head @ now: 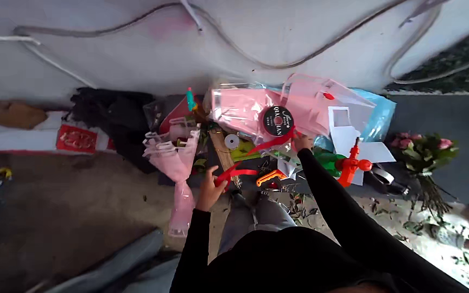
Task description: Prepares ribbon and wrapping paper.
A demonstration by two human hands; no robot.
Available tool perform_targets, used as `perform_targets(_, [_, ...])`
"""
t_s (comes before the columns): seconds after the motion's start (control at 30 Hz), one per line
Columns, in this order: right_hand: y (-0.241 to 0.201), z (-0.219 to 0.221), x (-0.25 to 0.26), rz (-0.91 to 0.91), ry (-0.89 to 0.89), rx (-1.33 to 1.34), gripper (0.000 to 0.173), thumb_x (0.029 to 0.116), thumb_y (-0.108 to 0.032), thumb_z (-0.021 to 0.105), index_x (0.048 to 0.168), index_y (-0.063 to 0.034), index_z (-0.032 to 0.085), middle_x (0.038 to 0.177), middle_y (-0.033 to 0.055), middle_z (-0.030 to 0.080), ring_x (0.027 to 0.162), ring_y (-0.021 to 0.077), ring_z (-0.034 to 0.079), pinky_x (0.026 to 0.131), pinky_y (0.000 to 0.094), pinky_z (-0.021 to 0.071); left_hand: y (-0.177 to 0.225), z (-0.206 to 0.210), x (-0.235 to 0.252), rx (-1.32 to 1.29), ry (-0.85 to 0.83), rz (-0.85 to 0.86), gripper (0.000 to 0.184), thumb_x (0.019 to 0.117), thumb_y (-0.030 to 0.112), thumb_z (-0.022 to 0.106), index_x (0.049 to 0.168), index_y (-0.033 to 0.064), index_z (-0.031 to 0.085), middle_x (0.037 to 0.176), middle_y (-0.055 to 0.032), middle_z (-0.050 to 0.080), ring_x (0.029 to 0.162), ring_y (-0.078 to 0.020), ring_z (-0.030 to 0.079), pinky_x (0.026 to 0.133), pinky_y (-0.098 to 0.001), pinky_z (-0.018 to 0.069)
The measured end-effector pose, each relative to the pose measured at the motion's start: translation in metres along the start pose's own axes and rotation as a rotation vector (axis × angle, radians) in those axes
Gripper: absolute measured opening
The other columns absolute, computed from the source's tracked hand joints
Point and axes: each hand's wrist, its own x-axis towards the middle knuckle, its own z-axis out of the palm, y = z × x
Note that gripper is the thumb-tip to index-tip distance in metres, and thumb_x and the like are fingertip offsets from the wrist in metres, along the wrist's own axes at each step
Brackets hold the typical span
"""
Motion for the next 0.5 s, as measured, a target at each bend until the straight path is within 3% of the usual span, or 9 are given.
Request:
perform_targets(0.03, [0.017,0.009,0.003,-0.057,-0.051,-0.117,0.057,0.1034,-0.025,0.058,0.149,0.0068,0.045,0.155,0.0398,0.033,0.146,0.0567,0.029,0.118,0.0659,0.0272,-0.007,0.011,-0.009,-0.008,-0.041,-0.06,0.072,0.0951,0.011,0.068,0.155,-0.003,0.03,0.115,-0.0276,0.065,0.093,-0.0325,0.069,0.084,-0.0462,0.0581])
perform_targets(0.1, [0.039,0.023,-0.006,-0.136,-0.084,-0.251,0.056,0.0951,-0.006,0.063,0.148,0.0048,0.049,0.159,0.0373,0.028,0.148,0.0556,0.026,0.119,0.0663,0.0261,-0.014,0.031,-0.03,-0.023,-0.147,-0.147,0.077,0.0931,0.01,0.069,0.157,-0.0019,0.027,0.122,-0.0287,0.063,0.103,-0.035,0.068,0.09,-0.0475,0.0565])
perform_targets(0.2, [0.054,0.035,-0.022,-0.01,0.034,-0.242,0.069,0.0914,-0.004,0.067,0.152,0.007,0.037,0.159,0.0368,0.025,0.146,0.0525,0.031,0.116,0.0592,0.0366,-0.021,0.057,-0.064,-0.318,-0.312,-0.168,0.089,0.0836,-0.001,0.071,0.157,-0.0011,0.02,0.125,-0.0278,0.062,0.106,-0.0305,0.068,0.092,-0.0438,0.0568])
perform_targets(0.23, [0.056,0.037,-0.021,0.021,0.081,-0.218,0.073,0.0911,-0.004,0.067,0.155,0.0061,0.033,0.16,0.0361,0.023,0.146,0.0523,0.032,0.115,0.0586,0.038,-0.02,0.062,-0.071,-0.413,-0.355,-0.165,0.088,0.0837,-0.002,0.07,0.157,0.0005,0.022,0.125,-0.0235,0.063,0.105,-0.0258,0.069,0.091,-0.0408,0.0577])
perform_targets(0.33, [0.06,0.042,-0.009,0.043,0.108,-0.218,0.072,0.0935,-0.005,0.063,0.157,0.0044,0.031,0.162,0.0333,0.021,0.144,0.0497,0.038,0.112,0.0561,0.0437,-0.018,0.078,-0.076,-0.47,-0.358,-0.102,0.052,0.0946,0.004,0.059,0.143,-0.0031,0.044,0.115,-0.0126,0.068,0.085,-0.0129,0.068,0.077,-0.031,0.0585])
perform_targets(0.4, [0.059,0.04,-0.002,0.066,0.118,-0.245,0.065,0.0964,-0.009,0.061,0.153,0.0091,0.034,0.164,0.0331,0.019,0.148,0.0468,0.033,0.116,0.052,0.0392,-0.014,0.089,-0.077,-0.38,-0.303,-0.084,0.036,0.1011,0.006,0.052,0.135,-0.0038,0.057,0.117,-0.0139,0.066,0.073,-0.0088,0.063,0.068,-0.0266,0.0553])
perform_targets(0.43, [0.058,0.036,0.001,0.085,0.124,-0.253,0.065,0.097,-0.01,0.06,0.153,0.0105,0.033,0.164,0.0328,0.019,0.149,0.0448,0.031,0.118,0.0498,0.0369,-0.008,0.092,-0.079,-0.362,-0.297,-0.056,0.038,0.1015,0.004,0.05,0.138,-0.0034,0.056,0.127,-0.0169,0.063,0.078,-0.0095,0.064,0.071,-0.0268,0.0556])
perform_targets(0.5, [0.05,0.028,0.008,0.104,0.136,-0.239,0.071,0.0951,-0.007,0.062,0.155,0.0091,0.027,0.162,0.0314,0.023,0.148,0.0421,0.035,0.116,0.0481,0.0397,0.006,0.091,-0.082,-0.419,-0.309,0.103,0.053,0.096,-0.002,0.052,0.148,-0.0072,0.045,0.153,-0.0251,0.041,0.107,-0.0181,0.066,0.087,-0.0312,0.0583])
